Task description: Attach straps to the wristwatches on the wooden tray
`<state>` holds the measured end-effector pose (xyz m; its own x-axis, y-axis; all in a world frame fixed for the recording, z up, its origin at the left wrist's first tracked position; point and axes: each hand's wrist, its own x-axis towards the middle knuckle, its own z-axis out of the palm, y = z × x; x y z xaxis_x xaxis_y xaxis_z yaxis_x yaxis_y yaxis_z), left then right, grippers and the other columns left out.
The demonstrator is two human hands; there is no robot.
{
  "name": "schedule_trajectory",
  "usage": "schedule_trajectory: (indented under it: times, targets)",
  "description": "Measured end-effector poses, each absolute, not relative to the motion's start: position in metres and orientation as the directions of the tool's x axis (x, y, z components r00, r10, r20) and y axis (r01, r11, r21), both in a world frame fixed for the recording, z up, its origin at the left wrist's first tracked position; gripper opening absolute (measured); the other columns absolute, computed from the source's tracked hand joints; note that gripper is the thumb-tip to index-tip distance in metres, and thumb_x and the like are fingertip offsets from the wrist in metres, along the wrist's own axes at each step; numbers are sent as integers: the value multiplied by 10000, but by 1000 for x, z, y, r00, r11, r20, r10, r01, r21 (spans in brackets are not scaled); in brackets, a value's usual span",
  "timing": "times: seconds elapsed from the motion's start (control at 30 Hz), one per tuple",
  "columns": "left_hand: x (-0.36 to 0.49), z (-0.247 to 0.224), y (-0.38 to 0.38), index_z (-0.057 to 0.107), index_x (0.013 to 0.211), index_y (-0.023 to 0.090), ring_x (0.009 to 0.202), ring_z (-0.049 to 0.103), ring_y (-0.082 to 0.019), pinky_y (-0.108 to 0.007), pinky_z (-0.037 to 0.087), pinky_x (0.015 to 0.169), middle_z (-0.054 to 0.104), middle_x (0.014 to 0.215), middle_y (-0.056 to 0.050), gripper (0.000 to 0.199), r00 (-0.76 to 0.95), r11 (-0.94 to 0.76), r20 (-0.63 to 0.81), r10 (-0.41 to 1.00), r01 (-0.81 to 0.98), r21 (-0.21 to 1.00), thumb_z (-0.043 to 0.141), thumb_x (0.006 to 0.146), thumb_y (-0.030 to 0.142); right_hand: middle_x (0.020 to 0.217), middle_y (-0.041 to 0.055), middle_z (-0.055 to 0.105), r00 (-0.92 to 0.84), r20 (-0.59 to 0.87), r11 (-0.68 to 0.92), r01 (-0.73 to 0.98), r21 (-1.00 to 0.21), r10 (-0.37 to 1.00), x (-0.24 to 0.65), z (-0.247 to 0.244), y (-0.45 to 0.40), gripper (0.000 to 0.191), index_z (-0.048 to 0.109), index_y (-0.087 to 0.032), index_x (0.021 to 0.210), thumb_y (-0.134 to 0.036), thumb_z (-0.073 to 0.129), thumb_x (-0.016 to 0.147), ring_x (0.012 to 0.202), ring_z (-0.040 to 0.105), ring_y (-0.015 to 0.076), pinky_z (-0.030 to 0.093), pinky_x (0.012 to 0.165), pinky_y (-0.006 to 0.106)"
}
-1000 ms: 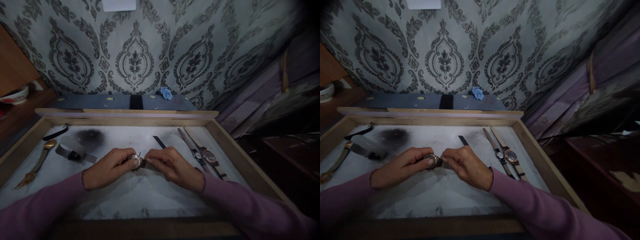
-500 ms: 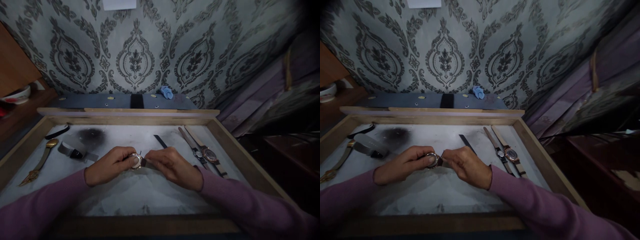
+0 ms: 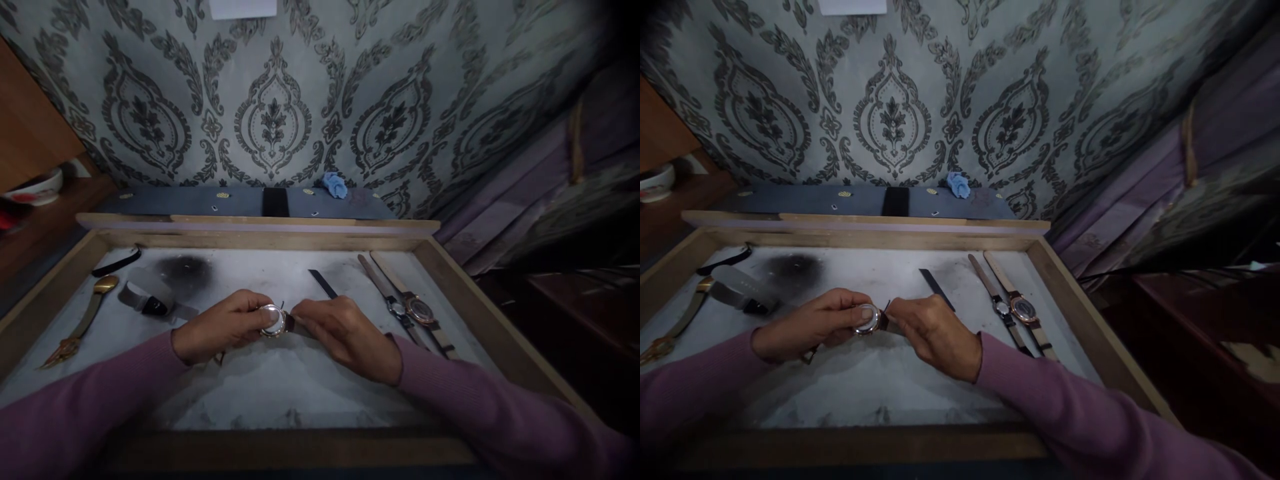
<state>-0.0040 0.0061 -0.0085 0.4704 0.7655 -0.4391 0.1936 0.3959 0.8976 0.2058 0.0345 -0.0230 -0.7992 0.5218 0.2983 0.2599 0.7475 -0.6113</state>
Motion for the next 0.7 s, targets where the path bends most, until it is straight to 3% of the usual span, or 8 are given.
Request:
schedule_trajectory:
  times: [0.13, 0.3, 0.5, 0.7]
  targets:
    - [-8, -15, 8, 538, 781, 158, 460, 176, -62, -233, 95, 425, 307, 568, 86, 329, 498, 457, -460, 735, 138, 879, 581, 825, 481, 678, 43, 606, -782, 321, 762, 281, -583, 534, 205, -24, 34, 258, 591, -128, 885, -199, 359, 972, 546, 511, 108, 385, 528, 244]
    - [-14, -6, 10, 527, 754, 159, 442, 212, -60, -205, 153, 415, 319, 523, 90, 366, 541, 409, -418, 730, 144, 901, 538, 861, 510, 685, 29, 615, -765, 292, 728, 313, -610, 573, 202, -18, 36, 235, 590, -129, 895, -207, 382, 972, 559, 540, 102, 392, 543, 222]
    - [-29, 9, 16, 597, 962, 138, 569, 521, -117, -196, 357, 450, 604, 708, -36, 398, 487, 359, -334, 807, 44, 932, 485, 892, 514, 585, -16, 527, -678, 315, 685, 382, -621, 664, 200, -19, 40, 237, 586, -138, 829, -205, 396, 954, 505, 480, 96, 362, 508, 212]
    - [-42, 12, 25, 589, 994, 134, 738, 607, -166, -212, 436, 495, 639, 903, -91, 304, 518, 349, -312, 797, 28, 937, 643, 811, 371, 567, -27, 504, -622, 352, 672, 403, -621, 699, 200, -19, 41, 231, 583, -145, 806, -192, 407, 948, 492, 460, 92, 354, 500, 209]
